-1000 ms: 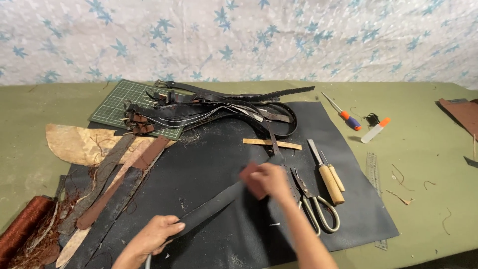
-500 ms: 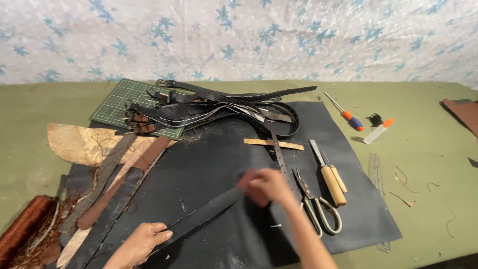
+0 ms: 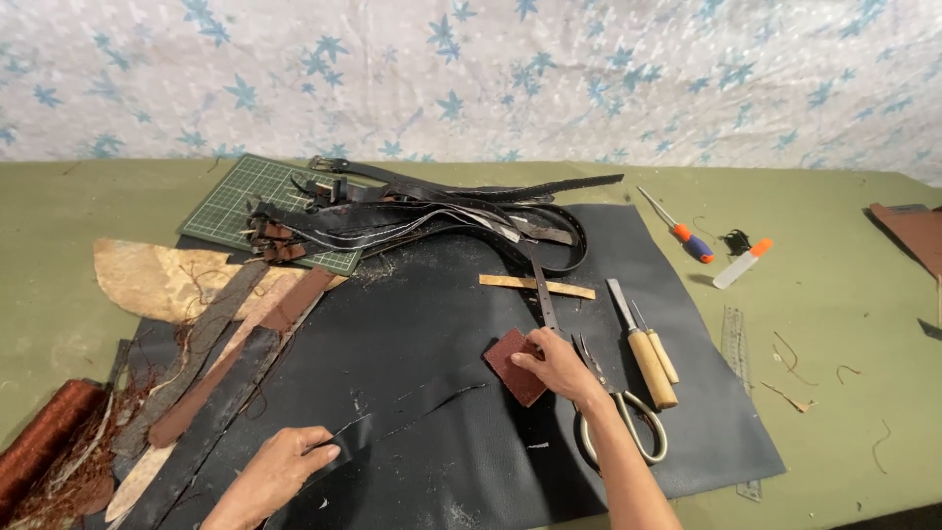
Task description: Sanding the edges of leather strips to smooth them out using sandpaper and trimming excess with scissors.
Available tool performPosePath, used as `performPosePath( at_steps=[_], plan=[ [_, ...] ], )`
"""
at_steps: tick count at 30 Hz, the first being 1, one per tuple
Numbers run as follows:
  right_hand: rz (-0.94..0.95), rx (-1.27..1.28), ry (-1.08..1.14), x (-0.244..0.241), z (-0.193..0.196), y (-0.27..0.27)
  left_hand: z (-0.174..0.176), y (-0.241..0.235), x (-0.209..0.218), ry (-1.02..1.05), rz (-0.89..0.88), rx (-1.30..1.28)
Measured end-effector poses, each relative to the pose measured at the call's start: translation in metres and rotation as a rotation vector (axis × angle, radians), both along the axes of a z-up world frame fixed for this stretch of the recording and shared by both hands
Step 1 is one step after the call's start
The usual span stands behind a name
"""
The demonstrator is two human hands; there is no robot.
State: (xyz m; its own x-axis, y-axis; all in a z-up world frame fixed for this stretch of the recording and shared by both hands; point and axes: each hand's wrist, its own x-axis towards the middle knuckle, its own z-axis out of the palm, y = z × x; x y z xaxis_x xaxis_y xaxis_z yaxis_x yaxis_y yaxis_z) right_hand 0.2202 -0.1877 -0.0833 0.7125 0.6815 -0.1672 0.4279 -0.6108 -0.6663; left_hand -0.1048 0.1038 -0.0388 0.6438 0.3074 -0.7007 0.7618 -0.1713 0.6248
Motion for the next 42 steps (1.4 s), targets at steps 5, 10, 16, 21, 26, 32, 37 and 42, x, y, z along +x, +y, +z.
performPosePath(
  at_steps=[5, 10, 16, 21, 26, 32, 37, 42],
  plan=[
    [-0.126, 0.06, -0.019, 0.01, 0.019, -0.018, -0.027, 0.002, 0.013, -0.16, -0.077, 0.127],
    [-0.378, 0.065, -0.186, 0.034, 0.095, -0.058, -0.007, -0.023, 0.056, -0.339, -0.199, 0.148],
    [-0.678, 0.11, -0.407, 0.057, 0.093, -0.06, 0.001, -0.052, 0.1, -0.175, -0.038, -0.264],
    [-0.293, 0.259, -0.141, -0.006, 0.026, -0.013, -0.013, -0.054, 0.084, -0.142, 0.082, -0.245],
    [-0.082, 0.047, 0.221, -0.074, 0.018, 0.035, -0.054, -0.047, 0.088, -0.199, 0.056, -0.131],
    [-0.439, -0.132, -0.085, 0.001, 0.035, -0.04, -0.069, -0.042, 0.085, -0.234, 0.002, -0.027],
    [-0.339, 0.133, -0.02, -0.007, 0.029, -0.023, -0.052, -0.052, 0.086, -0.225, -0.012, 0.027],
    [0.046, 0.097, -0.023, -0.005, -0.015, -0.003, -0.027, -0.048, 0.071, -0.142, -0.131, 0.1]
  ],
)
